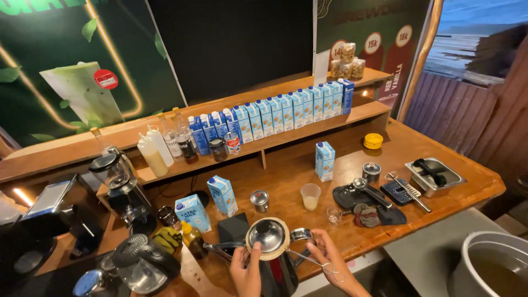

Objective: Organizes various coffee shop supplies including milk cartons, jars, and equipment on the main counter and lower storage shelf.

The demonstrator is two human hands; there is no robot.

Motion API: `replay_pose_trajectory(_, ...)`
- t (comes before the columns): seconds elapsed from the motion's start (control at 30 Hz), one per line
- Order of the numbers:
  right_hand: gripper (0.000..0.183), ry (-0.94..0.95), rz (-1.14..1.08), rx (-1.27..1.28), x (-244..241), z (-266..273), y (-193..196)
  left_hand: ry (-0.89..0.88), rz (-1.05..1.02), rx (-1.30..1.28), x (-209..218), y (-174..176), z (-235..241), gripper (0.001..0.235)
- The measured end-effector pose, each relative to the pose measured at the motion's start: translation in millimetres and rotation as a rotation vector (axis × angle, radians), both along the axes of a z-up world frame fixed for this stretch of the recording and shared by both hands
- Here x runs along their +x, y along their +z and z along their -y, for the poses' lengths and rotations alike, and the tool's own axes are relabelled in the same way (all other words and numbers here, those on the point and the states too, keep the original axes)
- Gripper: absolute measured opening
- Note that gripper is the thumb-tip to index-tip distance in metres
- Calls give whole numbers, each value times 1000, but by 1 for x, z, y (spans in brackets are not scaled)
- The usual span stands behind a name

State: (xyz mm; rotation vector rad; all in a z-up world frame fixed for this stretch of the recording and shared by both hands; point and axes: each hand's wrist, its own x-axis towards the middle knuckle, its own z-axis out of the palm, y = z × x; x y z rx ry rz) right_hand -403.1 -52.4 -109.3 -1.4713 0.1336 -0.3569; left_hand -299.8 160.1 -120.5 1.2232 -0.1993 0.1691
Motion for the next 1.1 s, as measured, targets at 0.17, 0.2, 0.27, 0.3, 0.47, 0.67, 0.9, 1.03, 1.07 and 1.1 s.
replay_pose_trajectory(0.17, 37, -12, -23, 63, -35, 3, -11, 9, -47, 32, -60, 30, 0, 21)
replay_pose_trajectory(0.2, 39, -30, -23, 50, -43, 4, -12, -9, -68, 12, -75, 39, 0, 21)
replay_pose_trajectory(0.27, 40, -30, -26, 42, -58, 6, -18, -9, -91, -6, -101, 47, -1, 21)
replay_pose_trajectory(0.3, 41, -42, -49, 66, -65, 7, -23, -28, -116, -15, -111, 47, -2, 21)
replay_pose_trajectory(0.47, 41, -39, -58, 115, -100, 12, -49, -47, -155, -30, -144, 26, 1, 23)
replay_pose_trajectory(0.67, 44, -103, -174, 147, -130, 17, -90, -37, -192, 38, -172, 3, 0, 29)
replay_pose_trajectory(0.9, 39, -85, -162, 217, -151, 16, -107, -146, -117, 40, -192, -12, -10, 31)
replay_pose_trajectory(1.03, 36, -93, -154, 257, -160, 4, -119, -226, -115, 72, -199, -22, -24, 31)
replay_pose_trajectory(1.07, 36, -99, -158, 258, -162, 1, -124, -230, -120, 73, -202, -22, -27, 31)
replay_pose_trajectory(1.1, 36, -105, -154, 262, -163, -2, -130, -249, -141, 62, -205, -22, -30, 32)
